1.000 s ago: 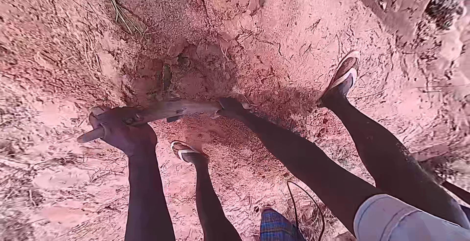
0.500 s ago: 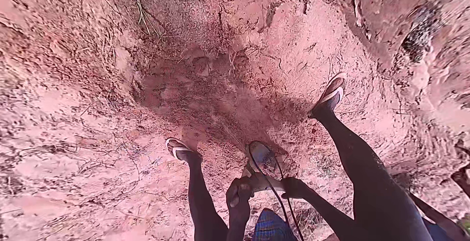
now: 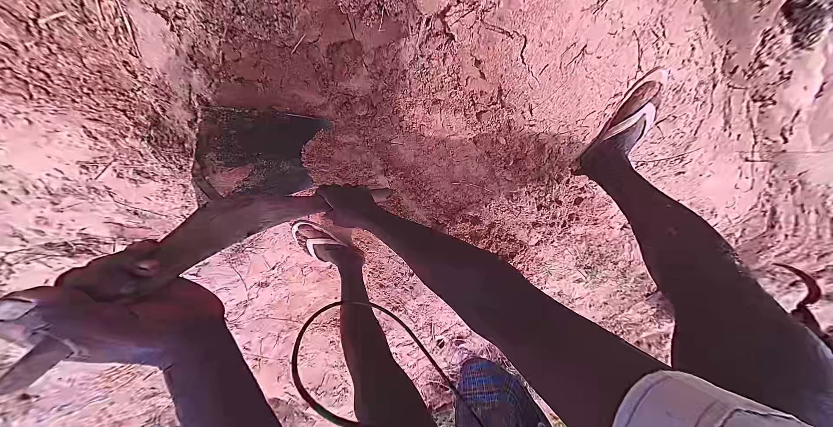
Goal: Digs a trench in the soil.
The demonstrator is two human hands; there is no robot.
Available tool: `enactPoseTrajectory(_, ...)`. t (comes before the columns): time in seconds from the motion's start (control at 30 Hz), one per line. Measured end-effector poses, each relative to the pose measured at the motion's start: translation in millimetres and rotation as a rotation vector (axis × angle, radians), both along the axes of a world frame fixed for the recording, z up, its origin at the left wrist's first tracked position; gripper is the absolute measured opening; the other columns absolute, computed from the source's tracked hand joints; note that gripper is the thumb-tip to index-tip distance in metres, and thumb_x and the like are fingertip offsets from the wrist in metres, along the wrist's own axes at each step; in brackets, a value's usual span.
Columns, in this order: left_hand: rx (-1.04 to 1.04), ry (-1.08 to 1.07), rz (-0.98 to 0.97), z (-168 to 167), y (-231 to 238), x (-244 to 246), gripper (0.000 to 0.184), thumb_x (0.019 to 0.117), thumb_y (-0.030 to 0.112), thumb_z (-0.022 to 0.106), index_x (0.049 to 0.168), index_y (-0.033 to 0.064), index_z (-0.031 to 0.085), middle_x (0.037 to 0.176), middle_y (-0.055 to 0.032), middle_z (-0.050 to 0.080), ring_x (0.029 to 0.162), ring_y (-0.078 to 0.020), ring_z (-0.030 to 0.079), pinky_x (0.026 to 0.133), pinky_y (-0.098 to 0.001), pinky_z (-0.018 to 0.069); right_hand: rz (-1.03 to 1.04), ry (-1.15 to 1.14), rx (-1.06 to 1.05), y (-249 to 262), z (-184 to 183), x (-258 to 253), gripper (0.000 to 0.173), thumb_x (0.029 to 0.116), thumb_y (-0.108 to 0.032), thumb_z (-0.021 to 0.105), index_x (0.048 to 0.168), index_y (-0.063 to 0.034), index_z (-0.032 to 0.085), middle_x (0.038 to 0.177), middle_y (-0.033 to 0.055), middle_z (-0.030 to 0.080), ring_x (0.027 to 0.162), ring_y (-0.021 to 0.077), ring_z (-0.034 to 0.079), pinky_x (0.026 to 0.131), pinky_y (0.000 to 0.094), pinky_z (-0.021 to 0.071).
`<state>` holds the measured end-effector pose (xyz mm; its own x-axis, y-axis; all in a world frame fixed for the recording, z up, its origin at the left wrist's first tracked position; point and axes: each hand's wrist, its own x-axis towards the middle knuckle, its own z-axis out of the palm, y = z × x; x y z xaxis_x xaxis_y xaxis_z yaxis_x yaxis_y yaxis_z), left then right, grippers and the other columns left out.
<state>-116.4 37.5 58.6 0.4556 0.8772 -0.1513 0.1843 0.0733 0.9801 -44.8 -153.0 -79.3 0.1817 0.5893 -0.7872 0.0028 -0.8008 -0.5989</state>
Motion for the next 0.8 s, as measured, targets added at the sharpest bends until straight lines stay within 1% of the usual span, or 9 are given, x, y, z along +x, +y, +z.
enactPoseTrajectory(0.07, -0.054, 0.003, -0.059, -32.8, -40.6, 18.4, 0.018, 0.107, 0.015, 0.03, 0.098, 0.013, 0.046, 0.067, 0.005, 0.054, 0.065, -0.0136, 0.062, 0.072, -0.0365, 0.0579, -0.009, 0.043, -0.116, -41.0, -14.4, 2.9, 0.041, 0.0986, -0.019, 0.066, 0.138, -0.0131, 0.059, 0.133, 0.015, 0.065, 0.123, 0.0368, 0.061, 0.097, 0.0652, 0.0463)
enactPoseTrajectory(0.13, -0.066, -0.024, -0.149, -29.1, -86.7, 28.1, 0.012, 0.1074, 0.02, 0.04, 0.098, 0.0173, 0.047, 0.07, 0.009, 0.055, 0.068, -0.0101, 0.062, 0.073, -0.0337, 0.0568, -0.026, 0.028, -0.149, -71.5, -18.8, 3.7, 0.036, 0.0959, -0.018, 0.068, 0.132, -0.013, 0.062, 0.127, 0.0139, 0.068, 0.117, 0.0356, 0.065, 0.093, 0.0644, 0.0494)
enactPoseTrajectory(0.23, -0.076, -0.035, -0.231, 17.5, -149.6, 17.4, 0.017, 0.1037, 0.037, 0.056, 0.091, 0.0252, 0.055, 0.072, 0.0136, 0.06, 0.074, -0.0058, 0.065, 0.081, -0.0315, 0.0569, -0.102, 0.062, -0.154, -122.6, 4.0, -17.8, 0.034, 0.0952, -0.018, 0.071, 0.128, -0.0098, 0.066, 0.121, 0.0162, 0.069, 0.113, 0.0362, 0.066, 0.092, 0.0628, 0.0525)
enactPoseTrajectory(0.33, -0.085, 0.051, -0.428, 60.9, -190.9, -5.6, 0.021, 0.1052, 0.041, 0.052, 0.092, 0.0291, 0.064, 0.088, 0.0152, 0.068, 0.087, -0.0026, 0.066, 0.088, -0.0275, 0.0549, -0.03, 0.115, -0.196, -176.5, 36.3, -20.9, 0.037, 0.0974, -0.018, 0.067, 0.132, -0.0056, 0.063, 0.126, 0.0195, 0.067, 0.121, 0.038, 0.063, 0.101, 0.0612, 0.0488)
enactPoseTrajectory(0.4, -0.131, 0.064, -0.486, 79.3, -199.8, -24.7, 0.026, 0.1071, 0.041, 0.047, 0.092, 0.0262, 0.062, 0.087, 0.0129, 0.065, 0.089, -0.0043, 0.064, 0.093, -0.0305, 0.0523, 0.057, 0.158, -0.207, -198.0, 60.8, -21.6, 0.04, 0.0971, -0.017, 0.066, 0.136, -0.0061, 0.06, 0.131, 0.0196, 0.065, 0.127, 0.039, 0.059, 0.106, 0.0612, 0.0441)
enactPoseTrajectory(0.53, -0.222, 0.114, -0.241, 96.6, -176.0, -55.5, 0.027, 0.1005, 0.048, 0.058, 0.081, 0.0291, 0.059, 0.071, 0.0132, 0.061, 0.075, -0.0052, 0.065, 0.087, -0.031, 0.0541, 0.235, 0.124, -0.089, -202.3, 81.3, -32.8, 0.04, 0.0975, -0.033, 0.067, 0.128, -0.0067, 0.064, 0.121, 0.0197, 0.068, 0.117, 0.0426, 0.062, 0.1, 0.0662, 0.0418)
enactPoseTrajectory(0.63, -0.266, 0.056, -0.004, 87.7, -124.5, -100.3, 0.02, 0.0994, 0.044, 0.061, 0.087, 0.0282, 0.06, 0.069, 0.0116, 0.062, 0.076, -0.0078, 0.067, 0.093, -0.0352, 0.0539, 0.367, 0.192, -0.095, -175.0, 54.6, -39.0, 0.048, 0.0962, -0.045, 0.068, 0.122, -0.0053, 0.063, 0.112, 0.0212, 0.069, 0.108, 0.0413, 0.066, 0.093, 0.0657, 0.0464)
enactPoseTrajectory(0.73, -0.284, 0.012, 0.242, 67.7, -75.8, -139.2, 0.033, 0.1085, 0.023, 0.032, 0.092, 0.0137, 0.06, 0.074, 0.0041, 0.065, 0.085, -0.0149, 0.07, 0.097, -0.0395, 0.0535, 0.462, 0.207, -0.089, -117.5, 10.4, -35.5, 0.039, 0.0975, -0.034, 0.068, 0.122, -0.0044, 0.063, 0.112, 0.0214, 0.069, 0.108, 0.0416, 0.066, 0.086, 0.0666, 0.0495)
enactPoseTrajectory(0.8, -0.305, 0.047, 0.409, 42.8, -45.6, -163.2, 0.043, 0.1124, 0.025, 0.018, 0.096, 0.0077, 0.054, 0.078, -0.0012, 0.068, 0.088, -0.0196, 0.072, 0.093, -0.0414, 0.0574, 0.527, 0.126, -0.036, -71.8, -16.1, -33.5, 0.034, 0.094, -0.026, 0.073, 0.123, -0.0091, 0.067, 0.114, 0.0172, 0.071, 0.108, 0.0385, 0.068, 0.083, 0.0649, 0.0518)
